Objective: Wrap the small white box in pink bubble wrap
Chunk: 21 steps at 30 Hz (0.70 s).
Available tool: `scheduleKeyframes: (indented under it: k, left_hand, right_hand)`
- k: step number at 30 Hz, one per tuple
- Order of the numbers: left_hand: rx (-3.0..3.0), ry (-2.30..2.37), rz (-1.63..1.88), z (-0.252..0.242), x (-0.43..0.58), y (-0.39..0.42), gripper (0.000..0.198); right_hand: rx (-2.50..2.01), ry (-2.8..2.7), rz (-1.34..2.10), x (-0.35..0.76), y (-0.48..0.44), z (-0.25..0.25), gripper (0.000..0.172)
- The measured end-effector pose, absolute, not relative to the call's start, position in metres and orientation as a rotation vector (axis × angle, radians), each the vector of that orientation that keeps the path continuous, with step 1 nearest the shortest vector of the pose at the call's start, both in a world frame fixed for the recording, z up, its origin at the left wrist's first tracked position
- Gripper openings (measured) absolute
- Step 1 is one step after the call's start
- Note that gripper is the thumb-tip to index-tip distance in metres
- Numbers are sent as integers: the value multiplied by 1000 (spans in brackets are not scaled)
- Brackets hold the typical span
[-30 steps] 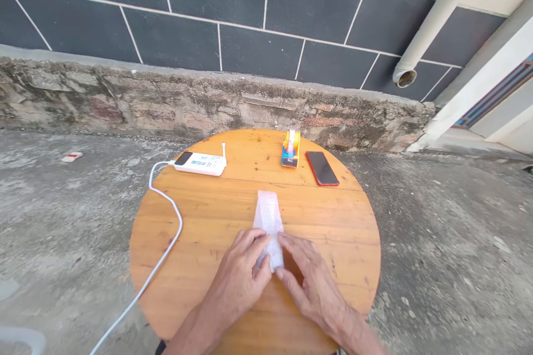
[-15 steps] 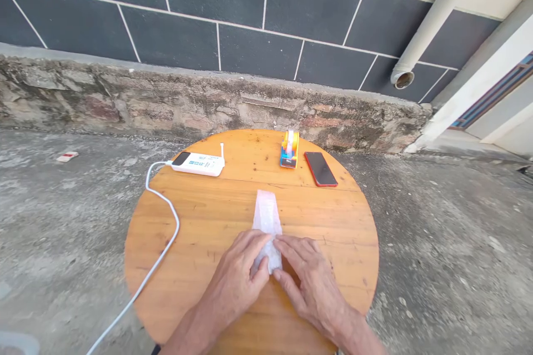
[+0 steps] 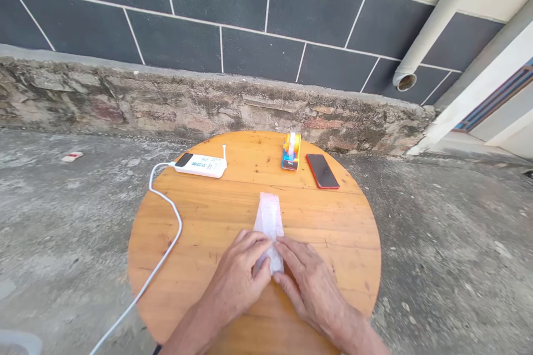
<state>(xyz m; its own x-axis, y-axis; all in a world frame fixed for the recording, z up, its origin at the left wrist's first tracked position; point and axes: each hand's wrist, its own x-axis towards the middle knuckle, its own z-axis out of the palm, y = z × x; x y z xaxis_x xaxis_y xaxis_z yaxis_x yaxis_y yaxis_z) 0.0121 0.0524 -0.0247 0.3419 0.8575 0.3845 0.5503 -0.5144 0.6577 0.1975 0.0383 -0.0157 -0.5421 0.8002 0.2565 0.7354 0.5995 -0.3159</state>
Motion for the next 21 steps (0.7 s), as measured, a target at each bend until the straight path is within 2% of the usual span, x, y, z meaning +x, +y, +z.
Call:
scheduleKeyframes:
  k: [21]
  left_hand:
    - [2082, 1224, 899, -16, 13, 60, 32]
  right_hand:
    - [-1169, -2410, 167, 195, 43, -14, 35]
